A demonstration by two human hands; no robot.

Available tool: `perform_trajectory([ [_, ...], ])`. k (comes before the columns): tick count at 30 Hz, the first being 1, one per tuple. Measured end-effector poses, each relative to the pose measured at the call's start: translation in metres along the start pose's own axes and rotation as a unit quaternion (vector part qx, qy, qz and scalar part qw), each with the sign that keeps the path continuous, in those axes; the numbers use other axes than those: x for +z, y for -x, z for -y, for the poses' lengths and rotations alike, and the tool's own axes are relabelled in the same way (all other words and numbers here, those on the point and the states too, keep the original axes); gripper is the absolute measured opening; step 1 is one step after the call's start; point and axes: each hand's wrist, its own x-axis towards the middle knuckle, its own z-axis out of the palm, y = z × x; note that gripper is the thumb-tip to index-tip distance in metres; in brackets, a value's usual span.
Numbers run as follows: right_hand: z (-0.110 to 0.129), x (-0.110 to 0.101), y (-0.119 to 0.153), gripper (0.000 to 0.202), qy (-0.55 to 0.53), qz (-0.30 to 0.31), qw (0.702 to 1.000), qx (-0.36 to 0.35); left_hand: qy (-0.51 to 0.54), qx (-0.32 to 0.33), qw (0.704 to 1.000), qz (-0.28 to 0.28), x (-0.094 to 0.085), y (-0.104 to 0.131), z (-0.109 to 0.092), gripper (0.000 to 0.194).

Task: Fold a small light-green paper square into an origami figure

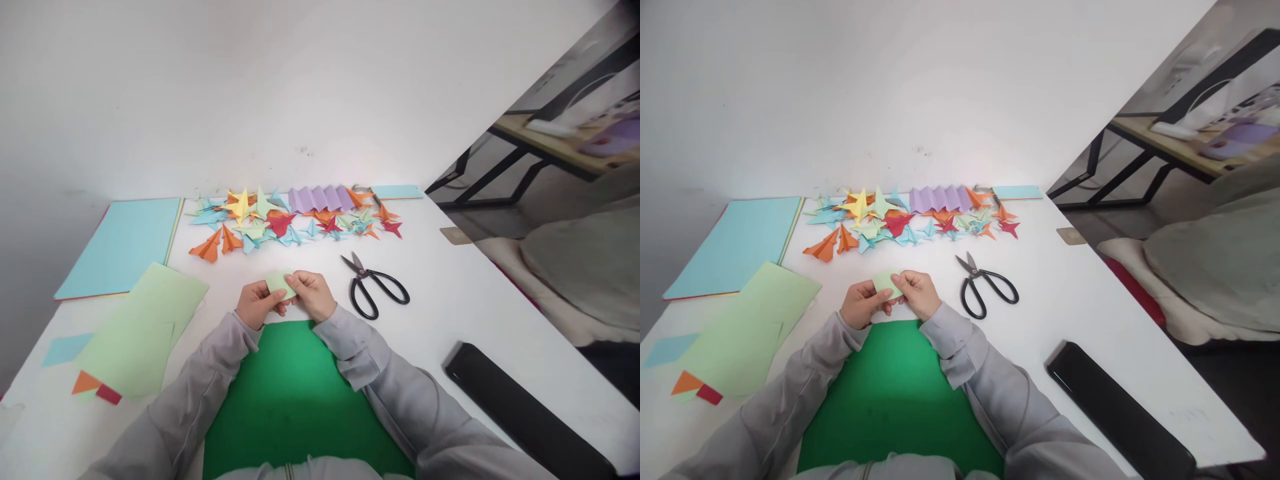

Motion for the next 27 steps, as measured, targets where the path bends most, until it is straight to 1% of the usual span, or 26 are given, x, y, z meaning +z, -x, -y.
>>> perform_trajectory([
  [7, -0.0013, 0.0001, 0.0001, 0.038, 0.013, 0.000, 1.000, 0.008, -0.041, 0.017, 0.999, 0.009, 0.0014, 0.0015, -0.0019, 0.039],
  [11, -0.0012, 0.0003, -0.0003, 0.039, -0.002, -0.011, 1.000, 0.014, -0.021, 0.019, 0.999, 0.015, 0.0025, 0.0007, -0.0020, 0.040],
  [16, -0.0017, 0.0002, -0.0012, 0.038, -0.057, 0.018, 0.998, 0.029, 0.005, 0.029, 0.999, 0.031, 0.0026, -0.0001, 0.0009, 0.037],
  [23, 0.0008, 0.0011, -0.0003, 0.040, -0.035, -0.004, 0.999, 0.010, -0.016, 0.035, 0.999, 0.025, 0.0013, 0.0010, -0.0009, 0.037],
  [24, 0.0016, 0.0014, 0.0000, 0.039, -0.031, 0.004, 0.999, 0.010, -0.020, 0.036, 0.999, 0.027, 0.0013, 0.0013, -0.0016, 0.038],
  [27, 0.0032, 0.0018, 0.0009, 0.037, 0.006, 0.056, 0.998, 0.013, -0.033, 0.048, 0.997, 0.050, 0.0013, 0.0015, -0.0026, 0.036],
])
